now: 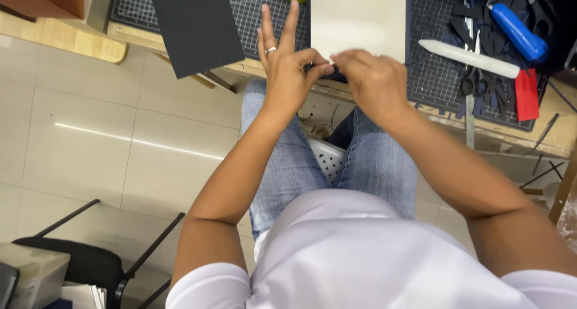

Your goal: Assembling a decorative box by gluing and folding paper over a cardboard frame and trimming edges

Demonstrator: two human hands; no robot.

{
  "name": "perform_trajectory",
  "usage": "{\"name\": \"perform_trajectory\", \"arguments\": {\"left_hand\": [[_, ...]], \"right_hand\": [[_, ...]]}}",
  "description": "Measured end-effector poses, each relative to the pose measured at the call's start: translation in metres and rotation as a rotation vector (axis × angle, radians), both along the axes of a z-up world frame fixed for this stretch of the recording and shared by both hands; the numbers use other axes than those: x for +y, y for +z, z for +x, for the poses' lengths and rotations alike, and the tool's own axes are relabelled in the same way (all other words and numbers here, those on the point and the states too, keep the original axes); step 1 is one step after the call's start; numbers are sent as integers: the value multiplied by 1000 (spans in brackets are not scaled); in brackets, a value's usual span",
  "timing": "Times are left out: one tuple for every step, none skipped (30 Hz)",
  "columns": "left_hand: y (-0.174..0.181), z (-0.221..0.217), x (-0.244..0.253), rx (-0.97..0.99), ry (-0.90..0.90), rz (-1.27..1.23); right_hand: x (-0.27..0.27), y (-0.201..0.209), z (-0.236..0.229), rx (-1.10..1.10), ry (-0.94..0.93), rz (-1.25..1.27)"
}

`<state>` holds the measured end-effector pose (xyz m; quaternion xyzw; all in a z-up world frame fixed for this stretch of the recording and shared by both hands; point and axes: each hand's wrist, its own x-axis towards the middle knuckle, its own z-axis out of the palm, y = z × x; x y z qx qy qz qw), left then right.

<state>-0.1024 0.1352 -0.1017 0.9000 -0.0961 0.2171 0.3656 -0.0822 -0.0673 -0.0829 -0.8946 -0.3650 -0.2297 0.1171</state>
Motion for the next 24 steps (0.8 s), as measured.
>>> {"name": "perform_trajectory", "arguments": {"left_hand": [[0, 2, 0, 37, -6, 26], [0, 3, 1, 75, -12, 53], [-2, 4, 3, 85, -15, 51], [-3, 5, 4, 70, -23, 87], [-5, 8, 6, 50, -28, 123], [-4, 0, 7, 55, -27, 123], [-2, -3, 7, -45, -19, 182], [0, -6, 8, -145, -12, 239], [1, -7, 7, -148, -16, 239], [2, -9, 6, -199, -31, 207], [3, -12, 8, -246, -42, 176], [6, -8, 9, -245, -41, 177], [7, -8, 8, -184, -35, 235], [9, -7, 7, -123, -29, 292], [12, -5, 6, -130, -36, 290], [15, -3, 5, -112, -51, 343], [19, -1, 6, -93, -65, 401], [20, 3, 6, -101, -71, 402], [19, 4, 7, -97, -97, 435], [18, 6, 8, -95, -124, 468], [18, 6, 9, -93, -130, 467], [18, 7, 10, -78, -156, 486], [18, 11, 11, -71, -185, 505], [18, 9, 13, -77, -195, 505]], "right_hand": [[3, -2, -2, -55, 47, 102], [6, -4, -5, -110, 95, 204], [7, -5, -4, -100, 91, 203], [7, -8, -3, -81, 76, 189], [8, -9, 1, -68, 65, 175], [8, -13, -2, -63, 66, 176], [8, -15, -1, -75, 7, 77], [8, -17, 0, -86, -52, -22], [7, -19, 1, -89, -56, -23], [6, -21, 1, -72, -65, -56], [8, -24, 0, -52, -68, -87], [10, -24, 3, -50, -67, -86], [10, -25, 3, -80, -83, -97], [9, -26, 1, -110, -98, -108], [7, -23, -1, -116, -106, -110], [4, -20, -3, -57, -94, -71], [3, -16, -6, 2, -81, -29], [-10, -21, -2, -4, -88, -27], [-23, -28, -2, -40, -60, 59], [-35, -35, -1, -77, -32, 145], [-48, -29, -4, -74, -39, 144], [-61, -23, -7, -77, -35, 197], [-75, -15, -8, -88, -36, 249], [-78, -14, -7, -93, -47, 248]]}}
